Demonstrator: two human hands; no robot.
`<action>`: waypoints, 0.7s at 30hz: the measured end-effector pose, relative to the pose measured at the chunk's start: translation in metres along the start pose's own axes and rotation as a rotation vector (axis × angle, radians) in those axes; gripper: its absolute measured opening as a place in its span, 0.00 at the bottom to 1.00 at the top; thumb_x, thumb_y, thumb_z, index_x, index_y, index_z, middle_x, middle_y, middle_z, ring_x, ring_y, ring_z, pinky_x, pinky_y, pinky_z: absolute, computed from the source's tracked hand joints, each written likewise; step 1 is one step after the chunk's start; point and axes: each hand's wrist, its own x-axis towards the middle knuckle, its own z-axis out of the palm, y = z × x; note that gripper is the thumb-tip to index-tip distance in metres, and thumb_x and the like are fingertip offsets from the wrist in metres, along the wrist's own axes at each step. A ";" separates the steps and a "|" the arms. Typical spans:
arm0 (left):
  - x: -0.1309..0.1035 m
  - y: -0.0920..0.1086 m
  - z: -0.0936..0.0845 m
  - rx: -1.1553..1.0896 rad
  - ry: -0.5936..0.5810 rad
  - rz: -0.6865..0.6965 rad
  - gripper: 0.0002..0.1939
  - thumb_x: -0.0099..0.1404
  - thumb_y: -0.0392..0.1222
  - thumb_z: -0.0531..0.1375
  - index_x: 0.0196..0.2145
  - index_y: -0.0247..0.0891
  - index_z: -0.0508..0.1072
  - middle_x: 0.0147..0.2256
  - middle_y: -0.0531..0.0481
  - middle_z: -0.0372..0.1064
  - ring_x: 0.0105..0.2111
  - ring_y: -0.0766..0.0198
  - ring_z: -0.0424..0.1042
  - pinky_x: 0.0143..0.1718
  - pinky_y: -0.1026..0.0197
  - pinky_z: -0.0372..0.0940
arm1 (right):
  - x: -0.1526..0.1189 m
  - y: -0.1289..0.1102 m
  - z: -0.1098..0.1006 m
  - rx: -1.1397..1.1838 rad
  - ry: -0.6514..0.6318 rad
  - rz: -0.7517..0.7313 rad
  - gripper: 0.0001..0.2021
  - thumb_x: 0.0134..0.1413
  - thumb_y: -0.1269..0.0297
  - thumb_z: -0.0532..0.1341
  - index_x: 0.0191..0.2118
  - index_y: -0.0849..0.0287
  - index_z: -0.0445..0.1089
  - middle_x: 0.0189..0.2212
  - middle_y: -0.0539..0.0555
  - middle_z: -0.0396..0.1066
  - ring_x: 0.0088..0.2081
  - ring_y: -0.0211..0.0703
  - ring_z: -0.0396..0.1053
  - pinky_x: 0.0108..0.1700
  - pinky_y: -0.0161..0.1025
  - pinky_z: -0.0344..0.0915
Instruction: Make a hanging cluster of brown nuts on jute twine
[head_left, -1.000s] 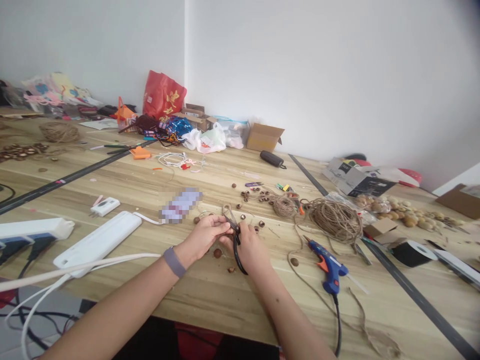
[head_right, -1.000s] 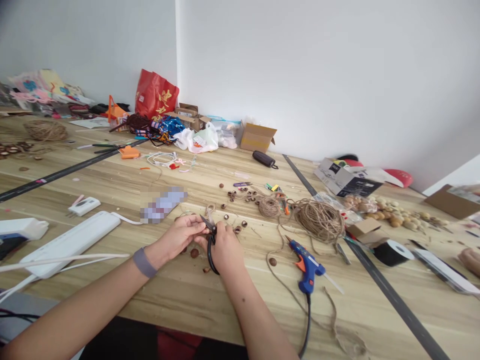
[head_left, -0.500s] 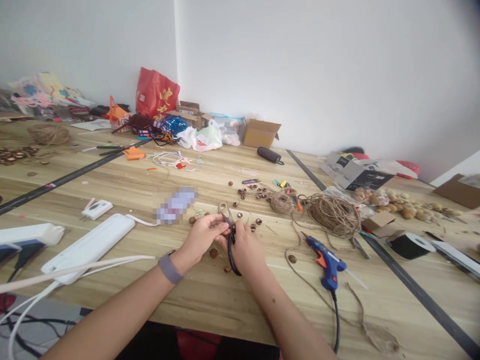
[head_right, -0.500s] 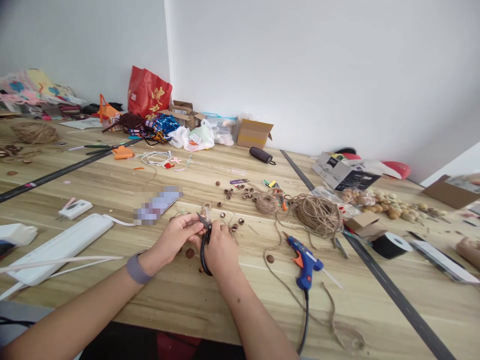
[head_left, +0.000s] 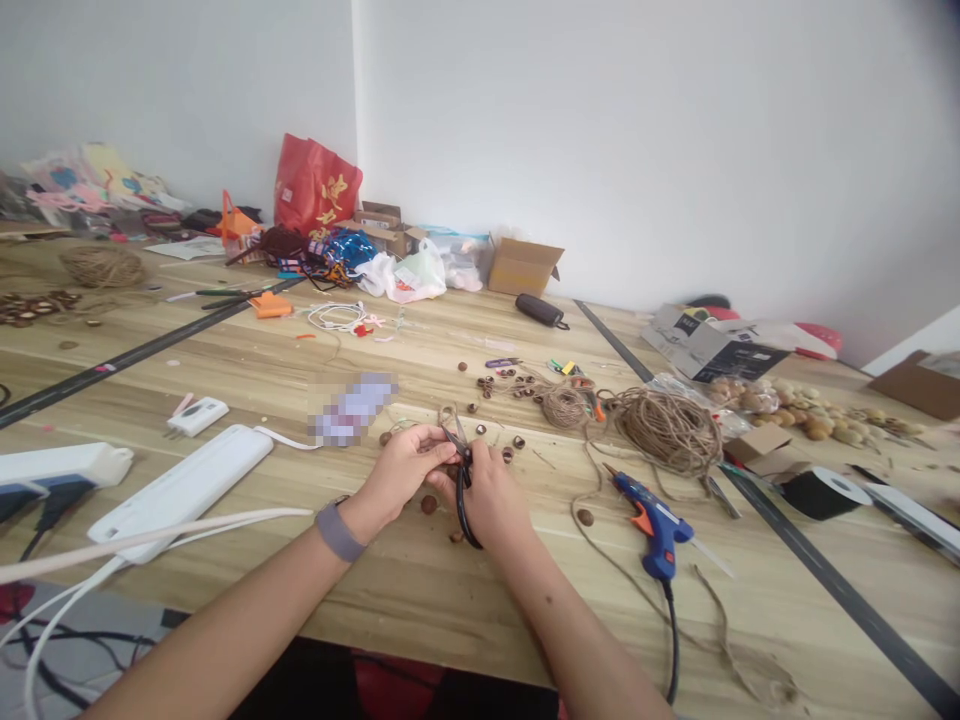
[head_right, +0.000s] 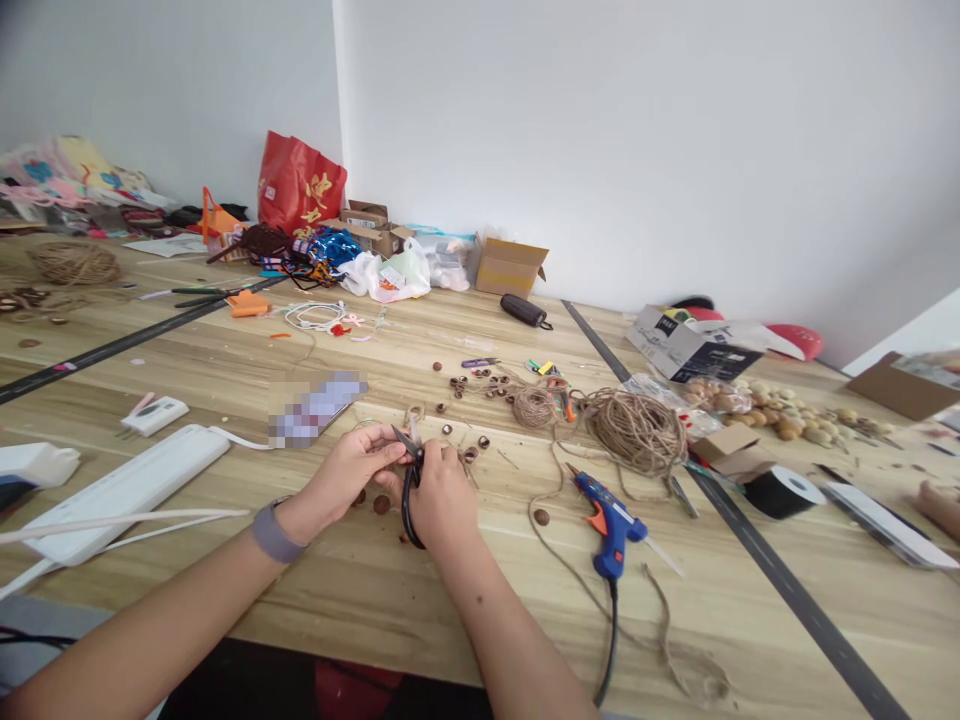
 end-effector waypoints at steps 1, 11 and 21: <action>0.000 0.000 -0.001 -0.004 -0.005 -0.011 0.14 0.53 0.44 0.69 0.34 0.35 0.73 0.27 0.51 0.73 0.22 0.66 0.71 0.21 0.66 0.62 | 0.000 0.001 0.001 -0.003 0.008 -0.005 0.21 0.59 0.43 0.60 0.42 0.58 0.61 0.40 0.60 0.70 0.41 0.54 0.74 0.36 0.40 0.65; 0.000 0.005 -0.004 0.046 0.006 0.035 0.15 0.49 0.44 0.71 0.29 0.35 0.72 0.26 0.50 0.74 0.31 0.61 0.74 0.30 0.64 0.65 | 0.002 0.011 0.006 0.140 0.031 -0.125 0.20 0.58 0.44 0.60 0.41 0.57 0.61 0.39 0.58 0.70 0.41 0.53 0.72 0.39 0.41 0.65; -0.003 0.004 -0.004 0.016 -0.064 0.010 0.13 0.50 0.44 0.70 0.29 0.37 0.72 0.25 0.52 0.73 0.28 0.63 0.72 0.29 0.63 0.64 | 0.000 -0.004 -0.009 -0.002 -0.143 -0.006 0.19 0.65 0.46 0.54 0.44 0.60 0.63 0.40 0.62 0.73 0.41 0.51 0.74 0.37 0.38 0.63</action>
